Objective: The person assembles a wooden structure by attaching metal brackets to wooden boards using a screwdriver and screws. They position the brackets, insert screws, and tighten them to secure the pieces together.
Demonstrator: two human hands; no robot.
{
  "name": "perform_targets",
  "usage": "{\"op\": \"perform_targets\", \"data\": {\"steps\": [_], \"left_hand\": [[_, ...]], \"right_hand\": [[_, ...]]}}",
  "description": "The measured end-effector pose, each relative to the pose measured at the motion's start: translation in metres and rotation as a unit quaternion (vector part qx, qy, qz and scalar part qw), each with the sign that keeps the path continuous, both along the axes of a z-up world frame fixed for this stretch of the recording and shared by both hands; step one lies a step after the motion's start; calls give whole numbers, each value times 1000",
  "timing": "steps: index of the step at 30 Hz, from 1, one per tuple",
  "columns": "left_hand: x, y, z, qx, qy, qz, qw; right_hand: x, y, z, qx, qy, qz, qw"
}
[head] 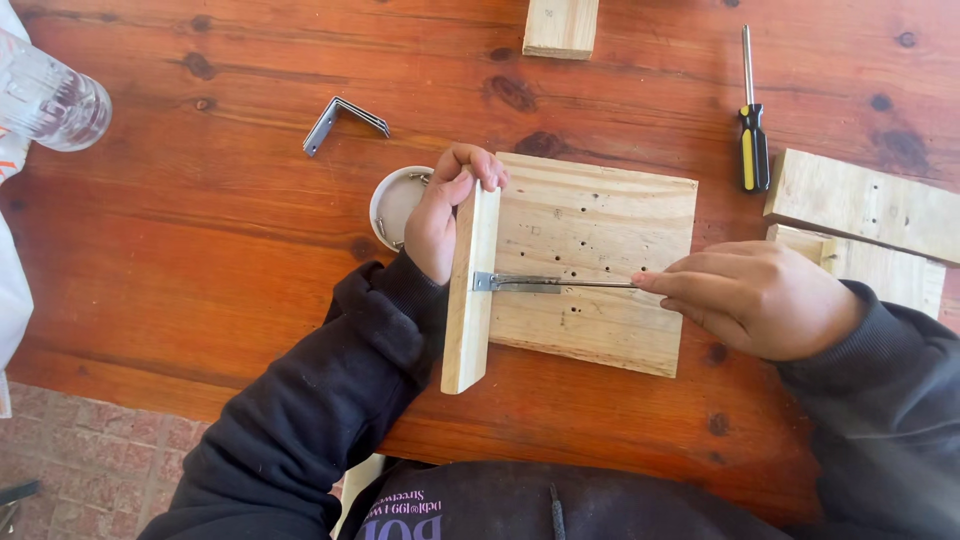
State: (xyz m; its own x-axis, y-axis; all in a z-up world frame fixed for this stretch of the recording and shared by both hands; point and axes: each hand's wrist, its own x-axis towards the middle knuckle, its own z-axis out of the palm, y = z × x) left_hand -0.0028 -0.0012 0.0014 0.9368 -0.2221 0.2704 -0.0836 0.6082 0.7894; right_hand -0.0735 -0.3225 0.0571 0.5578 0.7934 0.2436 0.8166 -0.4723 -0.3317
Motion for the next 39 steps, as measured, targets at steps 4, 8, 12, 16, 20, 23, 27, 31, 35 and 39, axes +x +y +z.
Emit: {"op": "perform_targets", "data": {"steps": [4,8,12,16,20,23,27,31,35,39], "left_hand": [[0,0,0,10,-4,-1,1000],[0,-1,-2,15,-9,10,1000],[1,2,-2,23,-8,9,1000],[-2,2,6,-31,16,-30,999],[-6,6,20,-70,63,-21,995],[-2,15,26,-44,39,-31,998],[-5,19,35,-16,44,-33,998],[-4,17,32,31,13,-36,999],[0,17,16,44,43,-22,998],[2,18,11,56,55,-20,997]], "right_hand": [[2,-4,-6,-8,161,-21,987],[0,-6,-9,-58,308,-80,946],[-2,8,4,-141,446,-135,873],[-17,7,5,-153,369,-120,909],[-20,3,15,-58,222,-80,970],[-23,2,10,-163,62,-126,977],[-31,13,26,-178,-72,-54,980],[-26,19,36,-136,-205,9,969],[-27,22,33,-145,-238,8,960],[-25,17,21,-132,-199,5,971]]}}
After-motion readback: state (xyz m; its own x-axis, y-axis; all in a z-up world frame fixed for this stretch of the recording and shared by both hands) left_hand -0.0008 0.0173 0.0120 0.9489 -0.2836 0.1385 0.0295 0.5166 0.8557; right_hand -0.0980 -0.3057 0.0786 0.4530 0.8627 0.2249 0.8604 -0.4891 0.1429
